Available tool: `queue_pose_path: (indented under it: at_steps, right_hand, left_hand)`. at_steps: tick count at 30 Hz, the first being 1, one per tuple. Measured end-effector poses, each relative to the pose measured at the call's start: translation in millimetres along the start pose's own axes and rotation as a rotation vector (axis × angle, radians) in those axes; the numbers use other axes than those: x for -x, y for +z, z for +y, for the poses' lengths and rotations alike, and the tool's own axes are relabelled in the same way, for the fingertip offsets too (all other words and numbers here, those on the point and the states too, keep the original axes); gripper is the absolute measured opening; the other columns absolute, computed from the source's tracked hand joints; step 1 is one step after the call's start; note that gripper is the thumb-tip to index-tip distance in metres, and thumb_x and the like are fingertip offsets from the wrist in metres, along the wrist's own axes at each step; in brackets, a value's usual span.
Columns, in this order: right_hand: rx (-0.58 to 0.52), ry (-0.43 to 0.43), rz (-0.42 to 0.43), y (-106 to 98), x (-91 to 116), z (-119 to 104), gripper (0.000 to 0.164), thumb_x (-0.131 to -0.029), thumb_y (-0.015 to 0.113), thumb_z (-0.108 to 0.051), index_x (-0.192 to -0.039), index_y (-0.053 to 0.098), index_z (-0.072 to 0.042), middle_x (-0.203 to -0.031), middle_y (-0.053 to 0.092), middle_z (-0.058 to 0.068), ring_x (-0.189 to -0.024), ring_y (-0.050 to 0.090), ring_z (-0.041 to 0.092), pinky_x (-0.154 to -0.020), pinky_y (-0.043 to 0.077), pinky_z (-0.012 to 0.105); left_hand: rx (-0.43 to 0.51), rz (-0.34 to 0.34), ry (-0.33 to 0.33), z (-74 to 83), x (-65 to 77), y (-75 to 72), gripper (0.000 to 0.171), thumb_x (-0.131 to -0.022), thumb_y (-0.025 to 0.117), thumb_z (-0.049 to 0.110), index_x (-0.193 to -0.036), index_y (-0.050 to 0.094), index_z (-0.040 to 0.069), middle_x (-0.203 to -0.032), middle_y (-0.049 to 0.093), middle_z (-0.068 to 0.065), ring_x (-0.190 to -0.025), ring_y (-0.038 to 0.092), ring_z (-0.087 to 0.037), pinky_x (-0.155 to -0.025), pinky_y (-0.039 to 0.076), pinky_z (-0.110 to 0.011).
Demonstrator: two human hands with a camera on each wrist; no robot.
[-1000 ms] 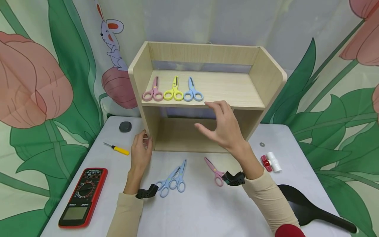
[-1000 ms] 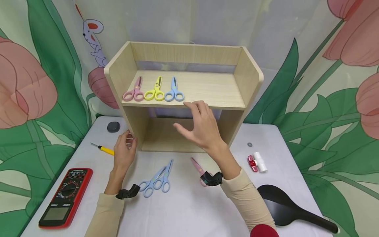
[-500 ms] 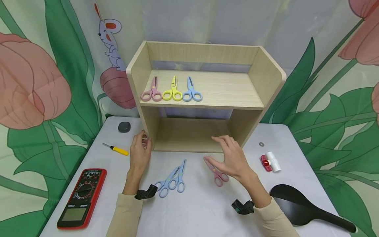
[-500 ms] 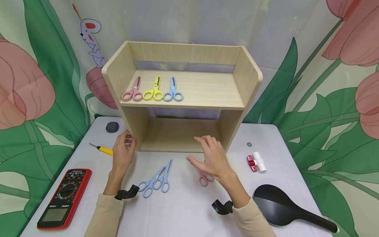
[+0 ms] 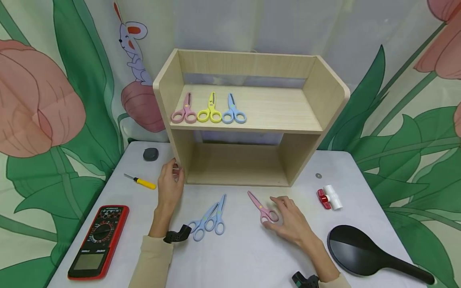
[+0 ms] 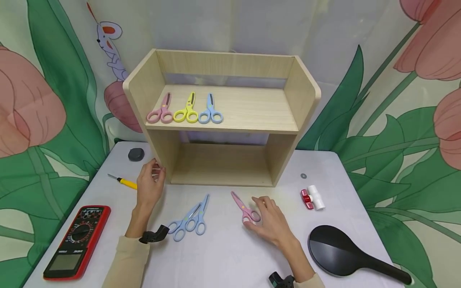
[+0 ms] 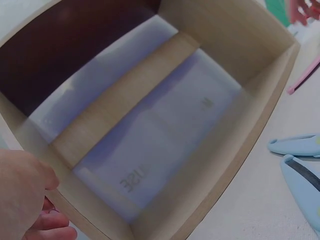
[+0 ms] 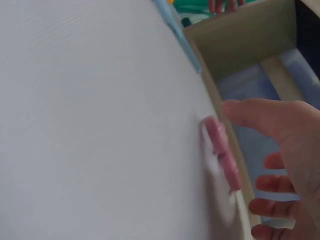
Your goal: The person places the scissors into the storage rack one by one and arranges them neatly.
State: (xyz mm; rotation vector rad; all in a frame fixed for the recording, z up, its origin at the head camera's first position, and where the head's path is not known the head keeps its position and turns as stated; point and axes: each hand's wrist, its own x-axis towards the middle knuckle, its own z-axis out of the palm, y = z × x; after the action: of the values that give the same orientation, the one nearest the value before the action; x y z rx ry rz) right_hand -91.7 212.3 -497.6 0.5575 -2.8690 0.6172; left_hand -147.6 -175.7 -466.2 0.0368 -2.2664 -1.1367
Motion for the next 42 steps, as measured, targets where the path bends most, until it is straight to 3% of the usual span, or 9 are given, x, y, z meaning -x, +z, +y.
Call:
queue_pose_path:
  at_steps: [5, 11, 19, 24, 30, 34, 38, 42]
  right_hand:
    - [0.047, 0.016, -0.028, 9.5, 14.0, 9.0, 0.079, -0.071, 0.083, -0.053, -0.132, 0.063, -0.008, -0.116, 0.060, 0.007, -0.106, 0.059, 0.024, -0.089, 0.055, 0.046]
    - [0.068, -0.024, -0.037, 10.5, 13.2, 9.3, 0.064, -0.070, 0.084, -0.053, -0.118, 0.072, -0.012, -0.103, 0.058, -0.002, -0.091, 0.055, 0.012, -0.077, 0.051, 0.035]
    - [0.017, -0.027, -0.097, 11.4, 8.9, 3.1, 0.055, -0.072, 0.083, -0.048, -0.112, 0.071, -0.012, -0.103, 0.056, -0.007, -0.080, 0.051, 0.005, -0.068, 0.050, 0.025]
    - [-0.050, -0.083, -0.035, 4.9, 1.2, -1.9, 0.048, -0.072, 0.085, -0.039, -0.108, 0.069, -0.012, -0.104, 0.056, -0.006, -0.078, 0.053, 0.006, -0.067, 0.050, 0.021]
    - [-0.140, -0.264, 0.126, -31.6, -10.7, -25.5, 0.052, -0.068, 0.090, -0.031, -0.111, 0.067, -0.011, -0.109, 0.058, -0.003, -0.089, 0.059, 0.008, -0.072, 0.059, 0.026]
    - [-0.181, -0.378, 0.244, -66.8, -24.1, -44.4, 0.059, -0.065, 0.092, -0.027, -0.113, 0.066, -0.006, -0.109, 0.059, 0.002, -0.085, 0.053, 0.007, -0.069, 0.055, 0.017]
    - [-0.212, -0.422, 0.345, -101.5, -43.2, -59.1, 0.059, -0.069, 0.089, -0.034, -0.112, 0.067, -0.001, -0.105, 0.058, 0.008, -0.083, 0.052, 0.009, -0.070, 0.048, 0.011]
    - [-0.152, -0.414, 0.479, -131.3, -68.5, -70.8, 0.058, -0.072, 0.085, -0.040, -0.107, 0.067, 0.003, -0.100, 0.059, 0.013, -0.079, 0.056, 0.017, -0.068, 0.050, 0.018]
  left_hand:
    - [0.007, -0.011, -0.006, 1.5, 1.7, -0.1, 0.039, -0.097, 0.062, 0.008, -0.133, 0.054, -0.004, -0.111, 0.058, -0.024, -0.095, 0.067, -0.036, -0.083, 0.063, -0.047]
    - [0.009, -0.030, -0.040, 1.9, 5.7, -0.6, 0.041, -0.097, 0.062, 0.009, -0.135, 0.052, -0.004, -0.113, 0.057, -0.024, -0.097, 0.066, -0.036, -0.086, 0.062, -0.048]
    - [0.005, -0.034, -0.024, 1.2, 7.4, -0.9, 0.041, -0.097, 0.061, 0.008, -0.135, 0.052, -0.005, -0.113, 0.058, -0.025, -0.097, 0.067, -0.036, -0.084, 0.062, -0.048]
    - [0.007, -0.052, -0.026, 3.8, 4.7, -1.9, 0.043, -0.098, 0.062, 0.010, -0.137, 0.051, -0.003, -0.115, 0.057, -0.023, -0.100, 0.066, -0.035, -0.087, 0.062, -0.047]
    - [0.014, -0.046, -0.021, 5.2, 3.2, -3.8, 0.042, -0.098, 0.062, 0.009, -0.137, 0.051, -0.004, -0.116, 0.057, -0.024, -0.101, 0.066, -0.036, -0.086, 0.062, -0.047]
    - [0.015, -0.039, -0.025, 5.8, 1.4, -3.1, 0.042, -0.097, 0.062, 0.010, -0.136, 0.052, -0.002, -0.115, 0.057, -0.024, -0.101, 0.066, -0.036, -0.087, 0.062, -0.047]
    - [0.012, -0.029, -0.028, 5.2, 1.4, -2.5, 0.041, -0.097, 0.062, 0.010, -0.136, 0.052, -0.002, -0.114, 0.057, -0.024, -0.100, 0.066, -0.036, -0.086, 0.062, -0.047]
    - [0.009, -0.024, -0.024, 5.6, 1.8, -1.6, 0.042, -0.097, 0.062, 0.009, -0.136, 0.052, -0.003, -0.114, 0.058, -0.025, -0.100, 0.067, -0.037, -0.085, 0.062, -0.047]
